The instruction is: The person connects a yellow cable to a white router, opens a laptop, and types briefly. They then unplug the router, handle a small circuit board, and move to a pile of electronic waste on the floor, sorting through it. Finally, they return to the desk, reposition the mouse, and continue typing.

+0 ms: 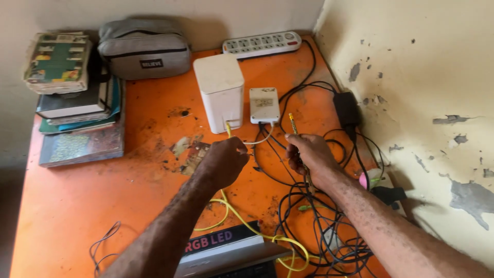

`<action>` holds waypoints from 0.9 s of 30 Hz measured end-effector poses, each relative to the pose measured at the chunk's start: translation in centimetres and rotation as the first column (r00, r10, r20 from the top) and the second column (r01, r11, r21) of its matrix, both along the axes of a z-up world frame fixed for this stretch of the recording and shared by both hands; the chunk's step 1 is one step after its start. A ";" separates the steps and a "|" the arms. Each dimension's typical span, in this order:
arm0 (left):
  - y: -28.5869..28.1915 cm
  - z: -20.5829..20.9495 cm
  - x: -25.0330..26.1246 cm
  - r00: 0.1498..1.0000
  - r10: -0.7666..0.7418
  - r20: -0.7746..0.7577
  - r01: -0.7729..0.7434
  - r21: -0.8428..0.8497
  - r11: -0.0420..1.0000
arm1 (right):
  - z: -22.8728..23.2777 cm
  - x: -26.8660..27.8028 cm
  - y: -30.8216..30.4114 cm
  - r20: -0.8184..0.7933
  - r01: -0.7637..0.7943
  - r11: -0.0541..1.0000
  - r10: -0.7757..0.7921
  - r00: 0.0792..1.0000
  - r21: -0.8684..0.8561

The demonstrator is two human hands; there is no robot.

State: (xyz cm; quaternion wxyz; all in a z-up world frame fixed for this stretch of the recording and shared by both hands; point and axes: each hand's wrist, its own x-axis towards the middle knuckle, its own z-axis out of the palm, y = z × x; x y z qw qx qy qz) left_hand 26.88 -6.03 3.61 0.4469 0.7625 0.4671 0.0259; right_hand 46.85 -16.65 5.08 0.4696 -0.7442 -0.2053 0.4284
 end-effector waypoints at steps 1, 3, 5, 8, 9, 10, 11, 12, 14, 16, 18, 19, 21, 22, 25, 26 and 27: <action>-0.6 0.6 0.6 1.000 -0.005 -0.002 0.005 -0.003 1.000 | -0.3 0.2 -0.2 -0.002 0.005 1.000 -0.005 1.000 -0.003; -1.3 2.0 1.9 0.999 0.035 0.028 -0.035 -0.026 0.999 | -0.7 0.7 -0.1 -0.011 0.043 0.999 -0.043 0.999 0.004; -0.7 0.6 3.3 1.000 0.016 0.011 -0.016 -0.021 1.000 | -0.9 0.8 0.0 -0.022 0.050 0.999 -0.050 0.999 -0.001; -0.2 -0.8 4.3 1.000 0.008 -0.025 -0.009 -0.029 1.000 | -1.2 0.0 0.2 -0.067 0.037 0.999 -0.039 0.997 -0.021; -0.1 -1.1 4.6 0.999 0.015 -0.038 -0.016 -0.038 0.999 | -1.2 -0.3 0.4 -0.095 0.024 0.999 -0.026 0.995 -0.030; 0.2 -2.7 4.7 0.999 0.016 -0.044 -0.018 -0.043 0.999 | -1.9 -0.3 0.5 -0.101 0.022 0.999 -0.025 0.995 -0.036; 0.4 -4.3 4.8 0.998 0.005 -0.062 -0.007 -0.035 0.999 | -2.6 -0.5 0.7 -0.062 0.001 0.999 -0.004 0.998 -0.050; 0.7 -5.8 4.9 0.997 -0.007 -0.080 0.005 -0.026 1.000 | -3.3 -0.6 1.0 -0.024 -0.019 0.998 0.017 1.000 -0.064; 1.1 -9.2 4.8 0.991 -0.036 -0.132 0.034 -0.014 0.999 | -4.0 -0.9 1.1 -0.060 -0.030 0.997 0.026 0.998 -0.076; 1.2 -10.9 4.7 0.981 -0.065 -0.181 0.066 0.001 0.998 | -4.8 -1.2 1.4 -0.093 -0.040 0.996 0.032 0.995 -0.084; 0.9 -10.9 4.6 0.969 -0.123 -0.215 0.126 0.001 0.992 | -5.9 -1.3 1.5 -0.070 -0.056 0.996 0.051 0.996 -0.076; 1.0 -11.1 4.6 0.968 -0.124 -0.217 0.127 -0.002 0.992 | -5.9 -1.2 1.5 -0.072 -0.056 0.995 0.051 0.996 -0.079; 1.2 -11.5 4.8 0.977 -0.101 -0.187 0.099 -0.020 0.995 | -5.8 -1.0 1.6 -0.074 -0.060 0.994 0.054 0.996 -0.092; 1.1 -11.2 4.9 0.977 -0.102 -0.186 0.099 -0.022 0.995 | -6.1 -0.9 1.7 -0.074 -0.061 0.994 0.054 0.996 -0.094; 0.3 -9.5 5.3 0.965 -0.164 -0.204 0.163 -0.023 0.986 | -6.9 -0.7 1.7 -0.042 -0.080 0.992 0.077 0.996 -0.098; -0.1 -8.4 5.5 0.951 -0.185 -0.247 0.194 0.014 0.981 | -7.1 -0.7 1.7 -0.044 -0.083 0.992 0.079 0.996 -0.092; -0.6 -7.2 5.7 0.935 -0.204 -0.289 0.227 0.049 0.973 | -7.3 -0.7 1.7 -0.046 -0.086 0.993 0.082 0.996 -0.085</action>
